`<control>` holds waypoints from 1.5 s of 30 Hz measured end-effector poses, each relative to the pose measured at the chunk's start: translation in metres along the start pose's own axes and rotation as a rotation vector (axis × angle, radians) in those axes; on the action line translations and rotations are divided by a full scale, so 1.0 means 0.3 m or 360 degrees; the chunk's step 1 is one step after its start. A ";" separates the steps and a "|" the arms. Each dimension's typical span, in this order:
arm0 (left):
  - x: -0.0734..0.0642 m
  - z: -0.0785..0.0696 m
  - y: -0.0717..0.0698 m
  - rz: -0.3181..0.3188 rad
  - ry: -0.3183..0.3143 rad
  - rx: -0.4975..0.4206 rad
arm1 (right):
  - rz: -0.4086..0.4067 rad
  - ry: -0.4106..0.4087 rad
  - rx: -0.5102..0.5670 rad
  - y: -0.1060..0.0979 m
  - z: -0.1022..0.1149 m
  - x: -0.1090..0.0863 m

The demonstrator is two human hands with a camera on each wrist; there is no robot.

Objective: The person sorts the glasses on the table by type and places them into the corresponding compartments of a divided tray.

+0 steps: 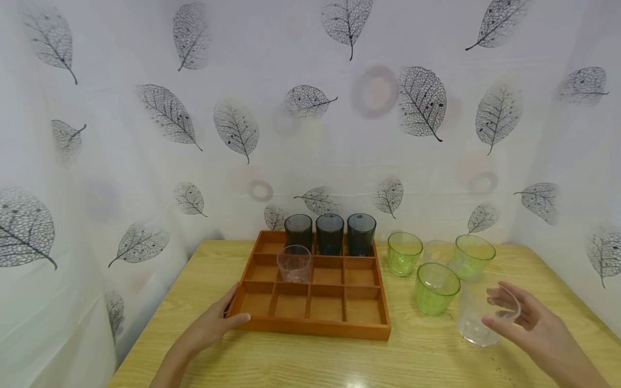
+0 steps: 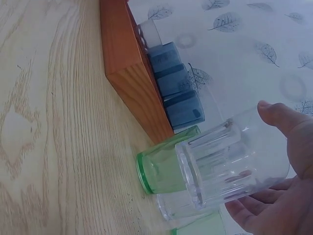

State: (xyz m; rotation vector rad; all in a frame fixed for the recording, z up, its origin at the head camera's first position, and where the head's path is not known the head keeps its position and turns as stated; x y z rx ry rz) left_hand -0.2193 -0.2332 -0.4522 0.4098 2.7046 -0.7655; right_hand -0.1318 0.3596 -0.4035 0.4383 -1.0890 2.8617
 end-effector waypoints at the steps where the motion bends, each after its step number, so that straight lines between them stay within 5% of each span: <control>1: -0.001 -0.001 0.000 -0.0002 0.0000 0.0002 | -0.0003 -0.0010 0.0009 0.005 0.007 -0.002; 12: 0.002 0.007 -0.007 -0.0011 -0.0010 0.0004 | 0.0029 -0.0135 0.0057 0.062 0.062 0.001; 14: 0.029 0.040 -0.012 0.0001 -0.0002 -0.0033 | 0.0030 -0.0165 0.0050 0.071 0.075 0.002; 21: 0.002 0.002 -0.004 0.0009 0.0011 0.0012 | 0.0046 -0.0200 0.0063 0.108 0.125 0.008; 45: -0.002 0.002 -0.005 0.0021 0.0021 0.0019 | 0.0119 -0.0303 0.0190 0.242 0.313 0.120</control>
Point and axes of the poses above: each hand's wrist, its own x-axis towards the middle knuckle, its own y-axis out of the palm, z = x × y, the point moved 4 cm from there along x, towards the middle knuckle, and after that the axes turned 10 degrees about -y, right-handed, at the moved point
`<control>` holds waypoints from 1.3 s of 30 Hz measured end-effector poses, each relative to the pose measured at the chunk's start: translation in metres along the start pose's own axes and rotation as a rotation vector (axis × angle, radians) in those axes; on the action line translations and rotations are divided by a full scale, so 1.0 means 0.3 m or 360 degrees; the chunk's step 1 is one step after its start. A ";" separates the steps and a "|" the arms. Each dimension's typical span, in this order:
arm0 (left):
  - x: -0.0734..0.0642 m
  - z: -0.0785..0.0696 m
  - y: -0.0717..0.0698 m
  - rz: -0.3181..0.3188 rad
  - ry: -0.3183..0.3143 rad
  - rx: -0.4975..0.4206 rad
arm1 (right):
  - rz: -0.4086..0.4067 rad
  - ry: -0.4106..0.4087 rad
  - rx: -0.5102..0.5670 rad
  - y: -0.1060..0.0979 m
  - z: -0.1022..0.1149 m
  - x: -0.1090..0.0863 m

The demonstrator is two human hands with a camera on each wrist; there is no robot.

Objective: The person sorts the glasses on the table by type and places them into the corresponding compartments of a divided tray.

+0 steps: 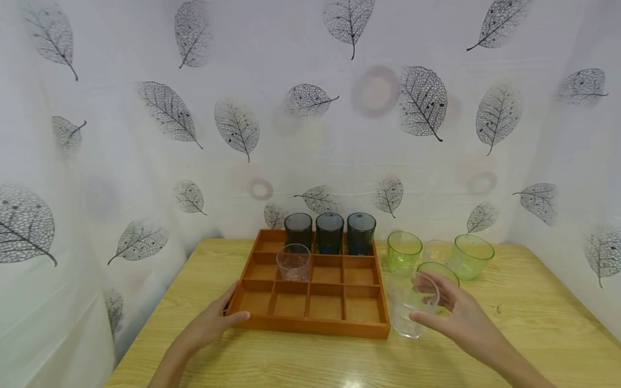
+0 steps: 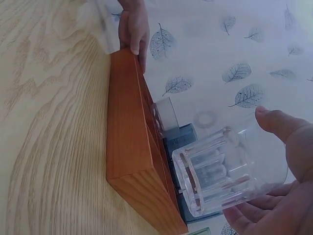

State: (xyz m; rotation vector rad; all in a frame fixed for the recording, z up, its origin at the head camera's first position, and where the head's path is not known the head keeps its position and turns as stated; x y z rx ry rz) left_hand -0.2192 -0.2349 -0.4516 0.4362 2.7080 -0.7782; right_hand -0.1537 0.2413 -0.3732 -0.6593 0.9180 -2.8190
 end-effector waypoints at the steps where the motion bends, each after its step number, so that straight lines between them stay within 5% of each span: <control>1: 0.000 0.000 0.000 -0.0001 -0.0002 -0.0002 | 0.0005 0.0012 0.0003 0.005 0.002 0.008; 23: 0.001 -0.005 0.000 0.0000 0.0033 0.0030 | 0.0054 0.0103 0.0204 0.142 0.004 0.193; 30: 0.043 0.043 -0.011 -0.0034 0.0000 0.0115 | 0.0046 0.0088 0.0270 0.193 0.002 0.268; 39: 0.004 -0.006 0.004 0.0009 -0.0020 0.0012 | 0.0053 0.0076 0.0273 0.249 0.007 0.343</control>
Point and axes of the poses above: each hand's wrist, its own x-axis towards the middle knuckle, its own y-axis out of the palm, z = x × y, the point moved 4 cm from there along x, towards the middle knuckle, and after that the axes turned 10 degrees about -y, right-handed, at the moved point
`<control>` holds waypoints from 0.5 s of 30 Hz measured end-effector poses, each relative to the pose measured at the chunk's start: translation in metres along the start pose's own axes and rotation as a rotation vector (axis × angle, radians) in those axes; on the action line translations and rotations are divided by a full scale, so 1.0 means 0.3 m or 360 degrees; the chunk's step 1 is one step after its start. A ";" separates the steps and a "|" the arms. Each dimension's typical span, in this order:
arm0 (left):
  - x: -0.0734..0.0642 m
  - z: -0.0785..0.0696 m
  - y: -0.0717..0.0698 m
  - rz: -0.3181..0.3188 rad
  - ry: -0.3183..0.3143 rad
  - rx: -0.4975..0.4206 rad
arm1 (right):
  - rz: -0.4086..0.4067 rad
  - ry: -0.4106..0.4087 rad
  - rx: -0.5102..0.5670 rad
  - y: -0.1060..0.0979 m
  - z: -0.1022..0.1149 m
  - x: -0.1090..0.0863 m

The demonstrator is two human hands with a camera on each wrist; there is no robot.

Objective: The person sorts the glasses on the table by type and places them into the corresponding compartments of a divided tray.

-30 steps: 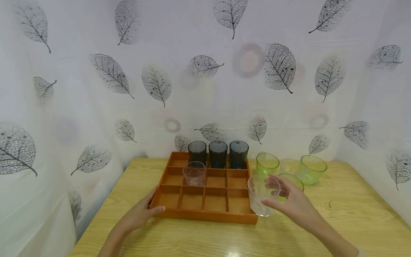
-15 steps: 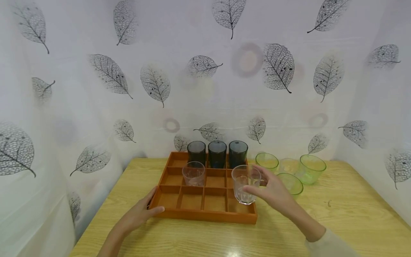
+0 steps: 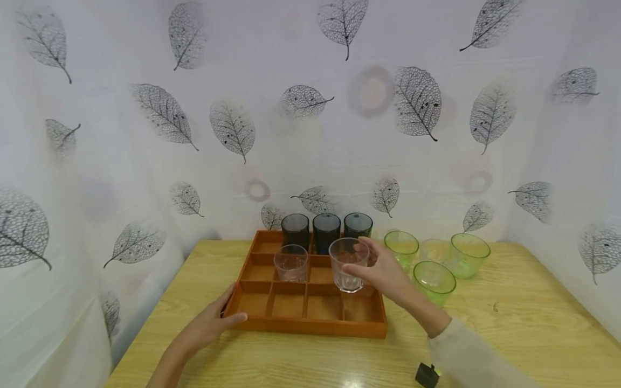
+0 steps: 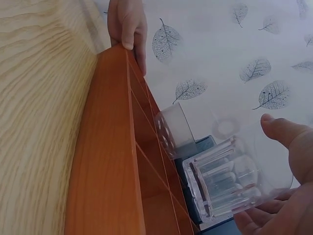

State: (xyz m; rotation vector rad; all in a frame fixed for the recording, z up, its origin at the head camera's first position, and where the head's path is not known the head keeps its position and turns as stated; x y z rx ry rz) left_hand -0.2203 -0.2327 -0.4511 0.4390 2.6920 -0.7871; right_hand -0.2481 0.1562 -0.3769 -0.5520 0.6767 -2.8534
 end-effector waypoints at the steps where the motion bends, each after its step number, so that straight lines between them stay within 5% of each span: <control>1: 0.000 0.001 0.000 -0.0003 -0.0002 -0.0005 | -0.0006 -0.0003 -0.0029 0.007 -0.002 0.008; 15: -0.002 0.005 -0.001 -0.0011 0.0032 -0.0005 | -0.0048 -0.0002 -0.0005 0.073 -0.006 0.099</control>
Point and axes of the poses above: each hand's wrist, its own x-axis towards the middle knuckle, its own y-axis out of the palm, z = x × y, the point moved 4 cm from there along x, towards the middle knuckle, and after that the axes turned 10 degrees about -y, right-handed, at the moved point
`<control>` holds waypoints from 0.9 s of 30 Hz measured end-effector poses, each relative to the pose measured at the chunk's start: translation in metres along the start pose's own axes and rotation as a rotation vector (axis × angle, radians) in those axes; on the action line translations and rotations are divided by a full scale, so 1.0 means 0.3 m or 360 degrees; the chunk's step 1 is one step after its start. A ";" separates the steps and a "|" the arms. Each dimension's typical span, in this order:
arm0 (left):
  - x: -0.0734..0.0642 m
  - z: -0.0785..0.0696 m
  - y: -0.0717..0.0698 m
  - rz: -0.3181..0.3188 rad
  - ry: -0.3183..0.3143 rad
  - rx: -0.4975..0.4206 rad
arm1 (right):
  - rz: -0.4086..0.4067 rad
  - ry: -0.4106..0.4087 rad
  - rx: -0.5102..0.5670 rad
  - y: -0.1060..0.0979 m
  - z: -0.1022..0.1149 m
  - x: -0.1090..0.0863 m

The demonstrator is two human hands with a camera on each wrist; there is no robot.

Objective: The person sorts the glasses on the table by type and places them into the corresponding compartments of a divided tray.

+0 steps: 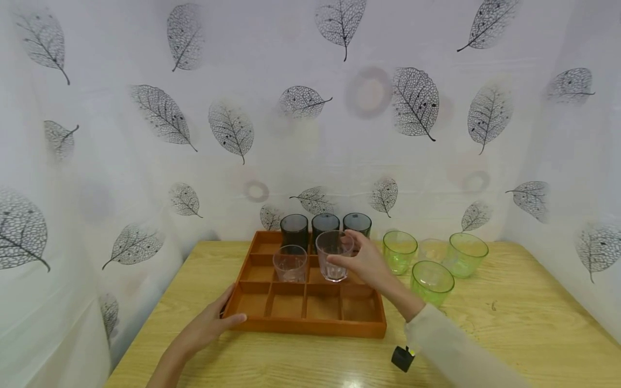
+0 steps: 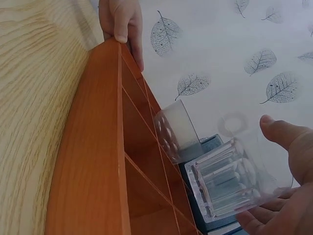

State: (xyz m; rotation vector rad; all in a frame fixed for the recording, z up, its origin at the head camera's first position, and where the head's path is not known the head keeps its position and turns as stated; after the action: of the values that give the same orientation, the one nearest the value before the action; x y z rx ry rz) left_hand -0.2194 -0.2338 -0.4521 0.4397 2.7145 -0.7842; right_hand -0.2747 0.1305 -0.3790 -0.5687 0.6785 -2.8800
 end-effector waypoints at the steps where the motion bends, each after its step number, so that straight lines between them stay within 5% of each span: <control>1: 0.001 0.000 0.000 0.0000 0.0005 0.0001 | -0.0002 -0.0003 -0.0006 0.005 -0.001 0.006; 27: 0.005 -0.001 0.001 0.0001 0.0029 0.0025 | 0.0036 0.0056 -0.0026 0.100 -0.053 0.031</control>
State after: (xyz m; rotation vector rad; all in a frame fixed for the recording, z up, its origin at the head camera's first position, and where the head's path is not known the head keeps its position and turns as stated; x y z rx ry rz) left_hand -0.2207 -0.2331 -0.4523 0.4538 2.7262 -0.8061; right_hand -0.2884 0.1084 -0.4026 -0.5102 0.7091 -2.8726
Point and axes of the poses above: each hand's wrist, its own x-axis towards the middle knuckle, its own y-axis out of the palm, z = x × y, the point moved 4 cm from there along x, towards the middle knuckle, and after that the axes turned 10 degrees about -y, right-handed, at the moved point
